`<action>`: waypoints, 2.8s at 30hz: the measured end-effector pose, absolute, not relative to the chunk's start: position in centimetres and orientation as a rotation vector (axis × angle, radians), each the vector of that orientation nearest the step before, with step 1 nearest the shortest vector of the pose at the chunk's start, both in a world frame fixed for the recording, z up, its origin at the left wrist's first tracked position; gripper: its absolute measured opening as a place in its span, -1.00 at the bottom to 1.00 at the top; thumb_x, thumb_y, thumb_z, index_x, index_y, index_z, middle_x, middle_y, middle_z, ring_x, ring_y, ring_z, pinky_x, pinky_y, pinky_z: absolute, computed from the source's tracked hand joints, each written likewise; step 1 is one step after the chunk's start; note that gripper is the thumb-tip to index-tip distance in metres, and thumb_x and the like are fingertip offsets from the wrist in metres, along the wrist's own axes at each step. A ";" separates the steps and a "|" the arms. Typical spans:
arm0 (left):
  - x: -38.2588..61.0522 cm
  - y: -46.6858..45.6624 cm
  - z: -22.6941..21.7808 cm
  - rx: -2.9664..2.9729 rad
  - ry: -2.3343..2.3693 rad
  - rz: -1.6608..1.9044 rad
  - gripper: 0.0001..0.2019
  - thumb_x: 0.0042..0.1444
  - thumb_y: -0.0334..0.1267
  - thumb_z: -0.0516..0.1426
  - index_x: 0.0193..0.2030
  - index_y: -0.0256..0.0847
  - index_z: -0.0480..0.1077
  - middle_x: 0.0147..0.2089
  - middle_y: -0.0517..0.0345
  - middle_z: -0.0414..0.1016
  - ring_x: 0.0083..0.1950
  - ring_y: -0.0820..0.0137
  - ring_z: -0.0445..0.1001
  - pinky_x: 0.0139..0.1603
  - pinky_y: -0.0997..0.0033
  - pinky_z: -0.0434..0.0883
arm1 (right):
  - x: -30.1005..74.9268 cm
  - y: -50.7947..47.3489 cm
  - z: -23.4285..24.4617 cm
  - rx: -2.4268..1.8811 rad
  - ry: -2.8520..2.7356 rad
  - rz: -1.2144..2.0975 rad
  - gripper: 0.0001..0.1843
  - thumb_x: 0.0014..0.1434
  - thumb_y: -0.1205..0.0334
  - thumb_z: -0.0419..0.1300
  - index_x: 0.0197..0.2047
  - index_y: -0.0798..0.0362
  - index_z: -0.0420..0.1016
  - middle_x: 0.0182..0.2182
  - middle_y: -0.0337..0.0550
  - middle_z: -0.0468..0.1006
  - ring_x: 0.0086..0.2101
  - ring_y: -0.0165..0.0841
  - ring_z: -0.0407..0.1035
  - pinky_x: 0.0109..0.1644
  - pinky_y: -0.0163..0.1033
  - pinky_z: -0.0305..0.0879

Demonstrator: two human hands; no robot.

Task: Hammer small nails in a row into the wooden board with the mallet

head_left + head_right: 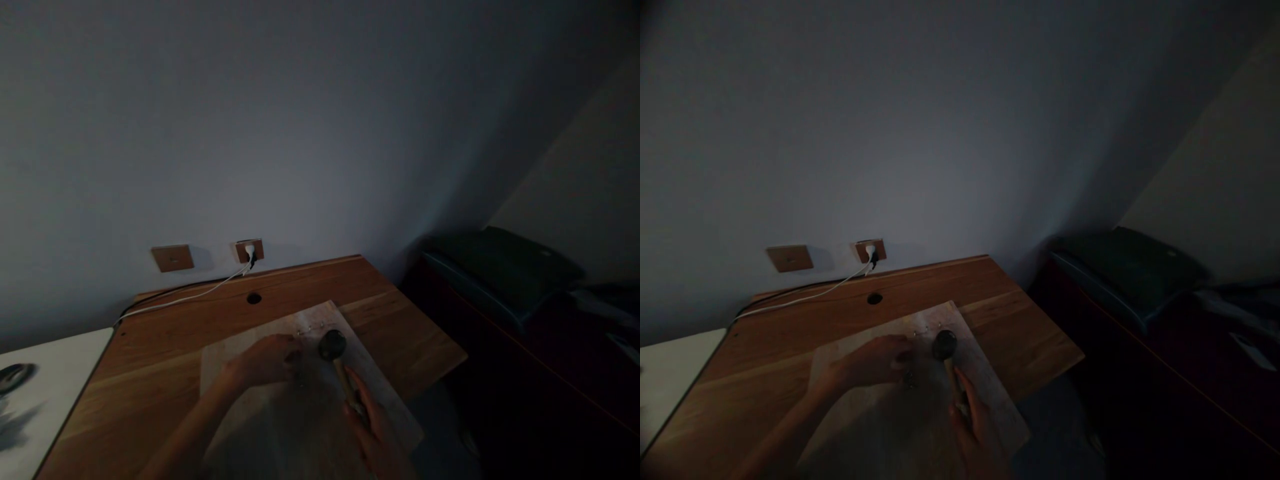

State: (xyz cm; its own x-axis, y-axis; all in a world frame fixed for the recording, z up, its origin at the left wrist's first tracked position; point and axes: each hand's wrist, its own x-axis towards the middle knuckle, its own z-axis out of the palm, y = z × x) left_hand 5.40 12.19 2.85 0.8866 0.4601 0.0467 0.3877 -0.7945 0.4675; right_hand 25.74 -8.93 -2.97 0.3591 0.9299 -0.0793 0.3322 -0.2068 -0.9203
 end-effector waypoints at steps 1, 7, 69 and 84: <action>5.4 11.3 2.8 2.620 0.622 0.198 -0.88 0.02 -0.34 0.15 -0.29 -0.15 0.49 -0.21 0.11 0.54 -0.24 0.29 0.52 -0.23 0.42 0.37 | 25.6 -8.9 -3.0 -1.731 -1.097 0.883 -0.23 0.29 -0.24 0.07 0.46 -0.11 0.20 -0.22 -0.03 0.63 -0.33 -0.14 0.55 -0.24 -0.06 0.52; 5.6 8.4 2.2 2.565 0.725 0.205 -0.73 -0.02 -0.47 0.07 -0.24 -0.15 0.53 -0.14 0.06 0.57 -0.14 0.25 0.56 -0.10 0.37 0.42 | 25.5 -8.5 -2.8 -1.691 -1.011 0.921 -0.15 0.22 -0.34 0.10 0.45 -0.12 0.19 -0.35 -0.11 0.59 -0.47 -0.23 0.45 -0.41 -0.17 0.42; 5.0 14.8 -1.5 2.378 0.936 0.621 -0.86 0.12 -0.45 0.16 -0.22 -0.17 0.48 -0.18 0.07 0.59 -0.13 0.26 0.55 -0.07 0.36 0.41 | 24.9 -8.1 -2.3 -1.676 -0.988 0.945 -0.25 0.31 -0.19 0.08 0.47 -0.10 0.12 -0.53 -0.34 0.38 -0.67 -0.44 0.16 -0.63 -0.34 0.16; 4.8 15.1 -1.7 2.123 0.919 0.680 -0.51 -0.03 -0.58 0.10 0.06 -0.18 0.46 -0.16 0.09 0.68 -0.16 0.27 0.63 -0.10 0.36 0.48 | 21.0 -3.1 0.6 -1.604 -1.272 0.954 -0.33 0.31 -0.04 0.11 0.44 -0.12 0.22 -0.35 -0.22 0.50 -0.50 -0.37 0.36 -0.40 -0.26 0.41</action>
